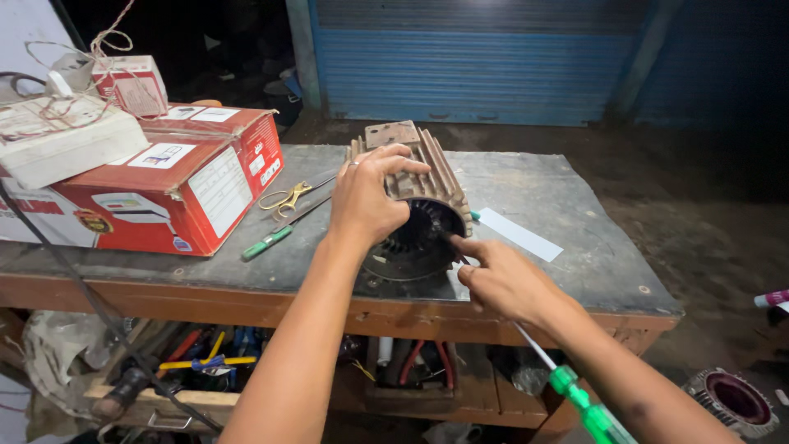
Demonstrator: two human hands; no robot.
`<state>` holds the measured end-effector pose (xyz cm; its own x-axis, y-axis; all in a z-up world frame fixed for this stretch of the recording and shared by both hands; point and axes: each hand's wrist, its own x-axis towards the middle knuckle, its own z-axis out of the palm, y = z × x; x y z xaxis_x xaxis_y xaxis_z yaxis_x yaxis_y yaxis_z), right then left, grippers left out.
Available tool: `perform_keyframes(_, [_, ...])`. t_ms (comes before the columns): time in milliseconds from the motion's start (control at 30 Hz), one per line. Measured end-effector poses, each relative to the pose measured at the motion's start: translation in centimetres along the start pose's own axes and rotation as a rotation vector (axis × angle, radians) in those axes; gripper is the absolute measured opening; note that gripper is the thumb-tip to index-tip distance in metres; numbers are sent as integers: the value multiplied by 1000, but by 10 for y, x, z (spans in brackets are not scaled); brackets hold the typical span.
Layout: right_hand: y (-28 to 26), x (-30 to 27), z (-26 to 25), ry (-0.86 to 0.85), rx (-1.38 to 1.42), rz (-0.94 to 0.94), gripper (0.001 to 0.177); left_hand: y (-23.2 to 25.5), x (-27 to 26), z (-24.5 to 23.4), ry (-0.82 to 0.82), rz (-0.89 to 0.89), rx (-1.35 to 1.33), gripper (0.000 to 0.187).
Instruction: The person uses a screwdriver and pliers to manipulate and secure wires inside a motor casing, then uses the screwdriver to work on the exterior fins and inner components of the motor.
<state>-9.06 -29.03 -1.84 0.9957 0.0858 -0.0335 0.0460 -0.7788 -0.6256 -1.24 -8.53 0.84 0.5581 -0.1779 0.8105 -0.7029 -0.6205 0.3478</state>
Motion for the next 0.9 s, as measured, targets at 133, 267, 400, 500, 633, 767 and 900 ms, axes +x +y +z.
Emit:
perform_keyframes(133, [-13,-8,-12,5,111,27,50,-3,-3,0,-5,-13,-61,45])
perform_keyframes(267, [-8,-10,-17,7,115,39,42,-2,-1,0,9,2,-56,47])
perform_keyframes(400, [1,-9,-15,28,81,-5,46,-2,-3,-1,-21,-43,-60,51])
perform_keyframes(500, [3,-9,-15,28,55,-2,43,-3,-2,0,2,-15,-55,50])
perform_keyframes(633, [4,-10,-17,30,55,-37,45,-4,-2,1,-2,-14,-51,52])
perform_keyframes(767, [0,-15,-20,27,24,-10,41,-4,-3,1,-4,-25,-52,52])
perform_keyframes(900, [-3,-17,-20,8,-14,60,39,-3,-2,-1,-15,-37,-56,51])
